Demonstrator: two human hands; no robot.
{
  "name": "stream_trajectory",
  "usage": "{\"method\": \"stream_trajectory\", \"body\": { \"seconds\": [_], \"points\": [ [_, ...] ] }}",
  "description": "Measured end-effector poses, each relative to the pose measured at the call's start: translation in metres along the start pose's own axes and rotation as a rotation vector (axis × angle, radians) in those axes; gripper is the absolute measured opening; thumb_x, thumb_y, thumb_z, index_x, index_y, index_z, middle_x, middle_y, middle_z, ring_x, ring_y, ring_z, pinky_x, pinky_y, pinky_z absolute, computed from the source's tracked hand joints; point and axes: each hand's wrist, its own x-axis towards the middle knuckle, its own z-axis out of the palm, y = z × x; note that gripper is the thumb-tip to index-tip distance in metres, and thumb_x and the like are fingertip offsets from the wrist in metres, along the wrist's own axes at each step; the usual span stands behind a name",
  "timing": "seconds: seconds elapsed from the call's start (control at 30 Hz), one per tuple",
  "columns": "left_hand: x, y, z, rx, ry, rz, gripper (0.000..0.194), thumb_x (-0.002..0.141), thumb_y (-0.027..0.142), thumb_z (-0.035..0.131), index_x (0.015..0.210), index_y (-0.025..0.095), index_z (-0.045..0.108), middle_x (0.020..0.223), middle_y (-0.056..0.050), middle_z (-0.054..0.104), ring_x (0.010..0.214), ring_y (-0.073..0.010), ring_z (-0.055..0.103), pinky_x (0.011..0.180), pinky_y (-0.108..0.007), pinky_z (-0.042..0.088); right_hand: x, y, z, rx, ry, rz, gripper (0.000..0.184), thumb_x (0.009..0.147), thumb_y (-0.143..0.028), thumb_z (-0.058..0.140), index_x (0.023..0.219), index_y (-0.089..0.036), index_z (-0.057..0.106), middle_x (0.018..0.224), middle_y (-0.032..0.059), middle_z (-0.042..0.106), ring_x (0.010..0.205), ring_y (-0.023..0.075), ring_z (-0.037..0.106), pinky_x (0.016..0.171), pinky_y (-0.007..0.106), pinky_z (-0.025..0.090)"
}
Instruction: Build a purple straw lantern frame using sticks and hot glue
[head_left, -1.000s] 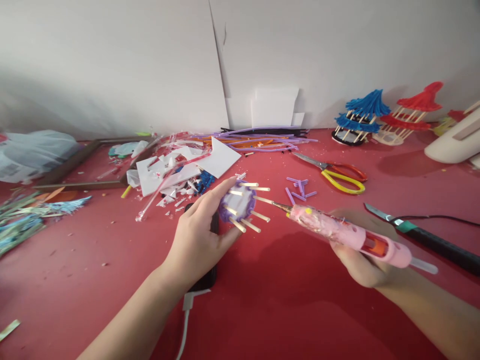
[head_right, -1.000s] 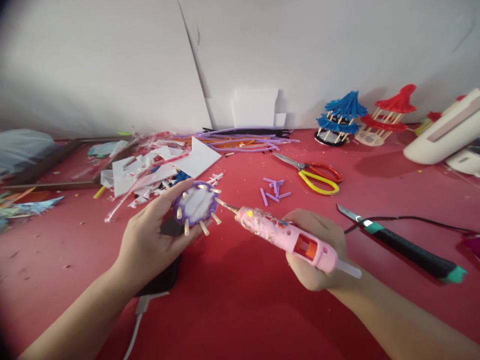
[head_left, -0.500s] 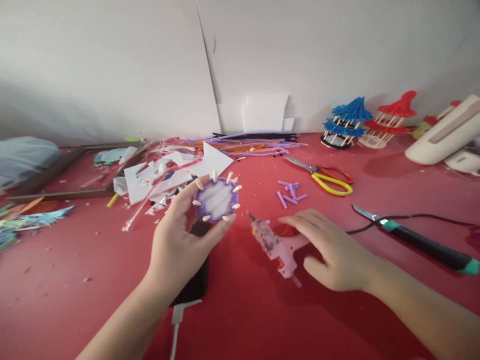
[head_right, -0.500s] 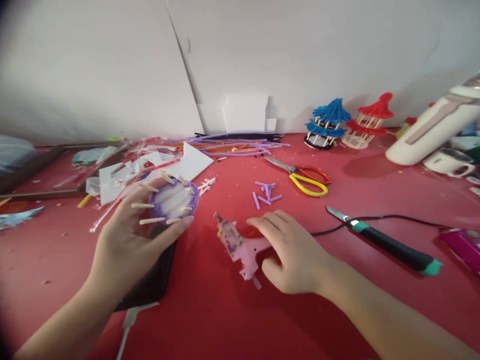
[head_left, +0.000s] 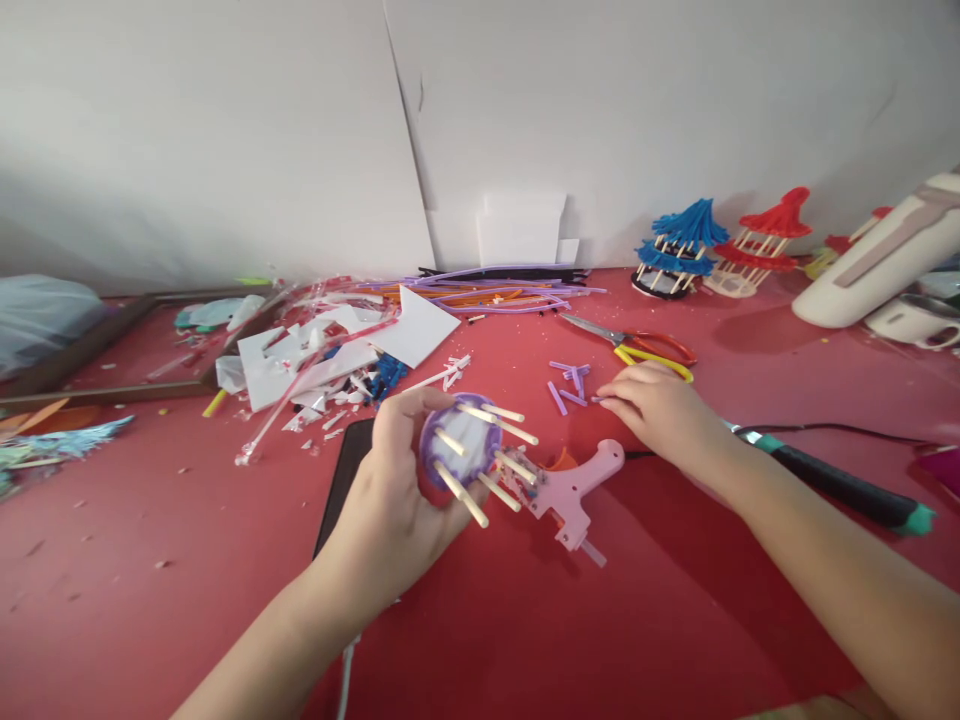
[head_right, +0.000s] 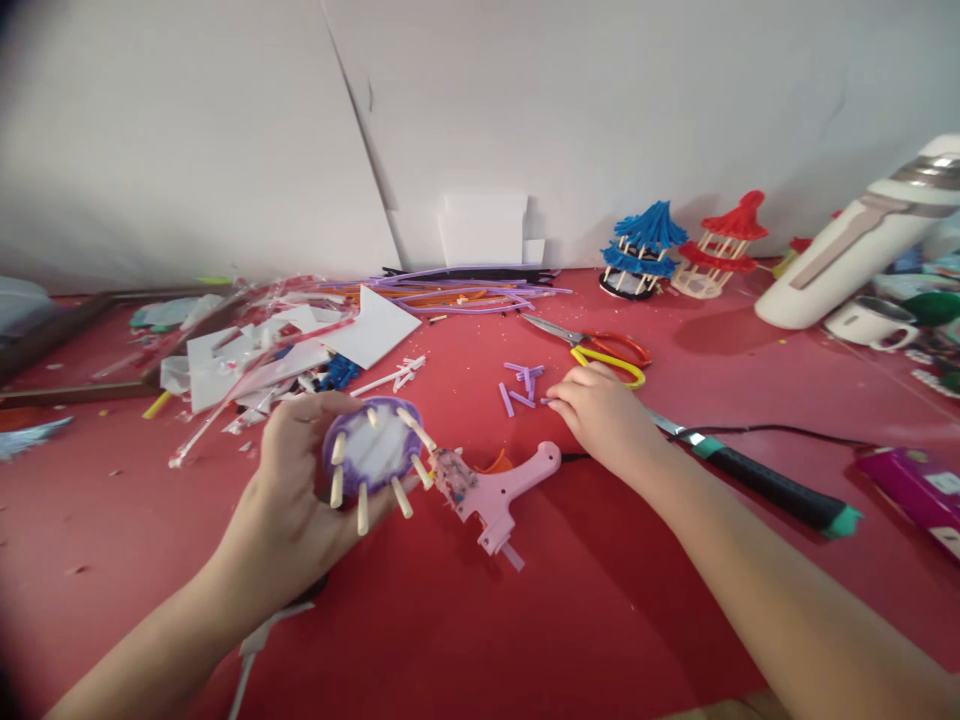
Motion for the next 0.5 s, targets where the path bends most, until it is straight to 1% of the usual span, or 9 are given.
{"method": "stream_trajectory", "body": {
  "seconds": [0.07, 0.1, 0.13, 0.2, 0.27, 0.3, 0.33, 0.4, 0.5],
  "points": [
    [0.001, 0.001, 0.000, 0.009, -0.030, 0.004, 0.057, 0.079, 0.030, 0.076, 0.126, 0.027, 0.043, 0.102, -0.003, 0.064, 0.075, -0.0144, 0.067, 0.069, -0.027, 0.057, -0.001, -0.001, -0.007, -0.058, -0.030, -0.036, 0.020, 0.091, -0.018, 0.058, 0.078, -0.017, 0.073, 0.079, 0.0086, 0.071, 0.083, 0.0273, 0.063, 0.081, 0.044, 0.053],
    [0.001, 0.002, 0.000, 0.022, -0.033, 0.009, 0.055, 0.080, 0.028, 0.075, 0.125, 0.027, 0.044, 0.105, -0.004, 0.065, 0.080, -0.0157, 0.069, 0.073, -0.028, 0.057, -0.002, -0.004, -0.011, -0.077, -0.023, -0.045, 0.020, 0.090, -0.018, 0.059, 0.075, -0.018, 0.072, 0.077, 0.0083, 0.071, 0.081, 0.0272, 0.063, 0.078, 0.044, 0.053],
    [0.002, 0.003, -0.001, 0.043, -0.029, 0.018, 0.054, 0.080, 0.026, 0.075, 0.125, 0.027, 0.045, 0.108, -0.005, 0.066, 0.085, -0.0170, 0.070, 0.076, -0.029, 0.057, -0.003, -0.007, -0.014, -0.074, 0.005, -0.042, 0.020, 0.089, -0.018, 0.059, 0.073, -0.018, 0.071, 0.077, 0.0082, 0.071, 0.080, 0.0268, 0.063, 0.077, 0.043, 0.053],
    [0.003, 0.005, -0.001, 0.105, -0.002, 0.042, 0.055, 0.078, 0.022, 0.075, 0.125, 0.027, 0.047, 0.112, -0.005, 0.068, 0.091, -0.0186, 0.070, 0.080, -0.030, 0.057, -0.005, -0.017, -0.020, 0.009, 0.110, 0.008, 0.018, 0.088, -0.018, 0.059, 0.074, -0.018, 0.070, 0.080, 0.0080, 0.072, 0.079, 0.0247, 0.064, 0.074, 0.039, 0.053],
    [0.002, 0.006, -0.001, 0.182, 0.025, 0.070, 0.057, 0.077, 0.018, 0.076, 0.126, 0.027, 0.048, 0.113, -0.006, 0.069, 0.094, -0.0199, 0.070, 0.081, -0.030, 0.057, -0.007, -0.032, -0.027, 0.175, 0.180, 0.095, 0.016, 0.087, -0.020, 0.059, 0.076, -0.019, 0.069, 0.082, 0.0065, 0.073, 0.077, 0.0211, 0.066, 0.069, 0.034, 0.053],
    [0.002, 0.007, -0.001, 0.223, 0.037, 0.088, 0.059, 0.076, 0.016, 0.076, 0.127, 0.026, 0.048, 0.114, -0.006, 0.069, 0.096, -0.0207, 0.070, 0.083, -0.031, 0.057, -0.009, -0.041, -0.030, 0.284, 0.177, 0.148, 0.014, 0.087, -0.022, 0.060, 0.076, -0.019, 0.069, 0.081, 0.0052, 0.073, 0.075, 0.0190, 0.066, 0.065, 0.030, 0.052],
    [0.002, 0.007, -0.001, 0.265, 0.045, 0.112, 0.059, 0.076, 0.015, 0.076, 0.128, 0.026, 0.048, 0.115, -0.006, 0.069, 0.097, -0.0216, 0.070, 0.084, -0.032, 0.057, -0.010, -0.049, -0.033, 0.410, 0.141, 0.204, 0.013, 0.087, -0.024, 0.062, 0.077, -0.020, 0.069, 0.079, 0.0036, 0.072, 0.072, 0.0170, 0.066, 0.062, 0.027, 0.052],
    [0.001, 0.008, -0.001, 0.342, 0.053, 0.179, 0.058, 0.078, 0.016, 0.074, 0.129, 0.024, 0.048, 0.116, -0.008, 0.070, 0.099, -0.0231, 0.069, 0.088, -0.034, 0.056, -0.015, -0.065, -0.038, 0.690, 0.024, 0.298, 0.010, 0.086, -0.028, 0.065, 0.079, -0.021, 0.069, 0.071, 0.0003, 0.070, 0.063, 0.0130, 0.065, 0.055, 0.022, 0.051],
    [0.000, 0.007, -0.001, 0.417, 0.050, 0.274, 0.053, 0.081, 0.018, 0.071, 0.130, 0.022, 0.049, 0.114, -0.009, 0.071, 0.096, -0.0240, 0.069, 0.087, -0.036, 0.054, -0.022, -0.083, -0.041, 1.049, -0.103, 0.375, 0.003, 0.083, -0.023, 0.069, 0.080, -0.021, 0.068, 0.066, -0.0018, 0.068, 0.055, 0.0104, 0.064, 0.052, 0.019, 0.052]
  ]
}}
